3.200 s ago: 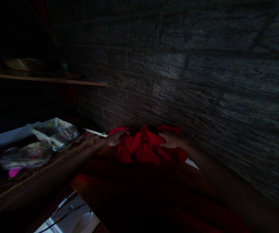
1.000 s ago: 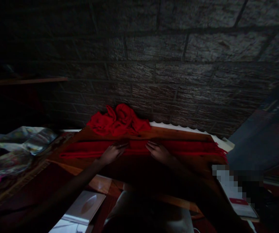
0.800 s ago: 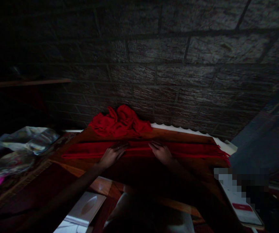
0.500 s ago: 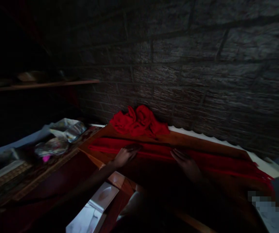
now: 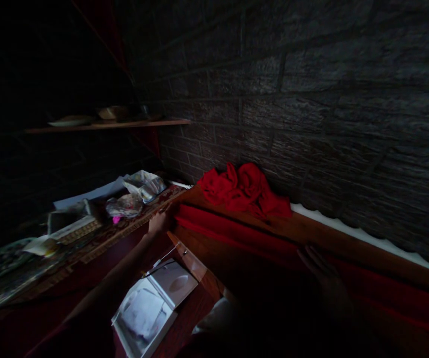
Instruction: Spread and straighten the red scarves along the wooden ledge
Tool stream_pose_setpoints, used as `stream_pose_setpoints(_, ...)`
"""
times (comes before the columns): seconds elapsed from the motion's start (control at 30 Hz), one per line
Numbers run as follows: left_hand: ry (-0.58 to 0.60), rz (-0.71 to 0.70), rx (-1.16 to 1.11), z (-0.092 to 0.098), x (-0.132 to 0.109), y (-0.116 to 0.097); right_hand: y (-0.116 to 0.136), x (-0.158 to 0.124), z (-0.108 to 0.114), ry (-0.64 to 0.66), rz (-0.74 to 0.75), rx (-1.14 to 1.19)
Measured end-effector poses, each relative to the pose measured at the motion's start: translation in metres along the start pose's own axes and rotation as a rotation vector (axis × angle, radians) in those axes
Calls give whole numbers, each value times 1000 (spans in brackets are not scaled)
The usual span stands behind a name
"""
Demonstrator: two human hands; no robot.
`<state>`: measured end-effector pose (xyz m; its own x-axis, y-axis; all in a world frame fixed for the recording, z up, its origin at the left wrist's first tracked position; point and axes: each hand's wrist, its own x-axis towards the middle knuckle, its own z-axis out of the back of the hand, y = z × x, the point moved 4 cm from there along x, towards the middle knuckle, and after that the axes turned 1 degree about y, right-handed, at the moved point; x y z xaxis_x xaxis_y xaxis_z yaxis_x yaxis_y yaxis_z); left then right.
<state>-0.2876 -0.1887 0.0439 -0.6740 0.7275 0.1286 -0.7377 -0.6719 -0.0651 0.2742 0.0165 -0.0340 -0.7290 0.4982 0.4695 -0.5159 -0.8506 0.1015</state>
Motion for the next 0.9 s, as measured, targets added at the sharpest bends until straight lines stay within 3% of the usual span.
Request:
stream_pose_setpoints(0.07,27,124,-24,1,-1,20,-3,-2,-1,3,-23,-4)
stream_pose_setpoints(0.17,-62,185,-71,2,-4,30,-4,-6,-1,13,-17,-10)
stream_pose_setpoints(0.27,-111,129,-61,-3,-5,30,-5,-9,-1,15,11,-10)
stream_pose_setpoints(0.43,-42,73,-44,-16,-2,36,-11,-14,1,18,1,-23)
stream_pose_setpoints(0.7,-57,83,-63,-13,-4,34,-23,-20,-4,73,37,68)
stream_pose_setpoints(0.9,63,-41,-35,-18,5,52,-21,-18,22,139,5,96)
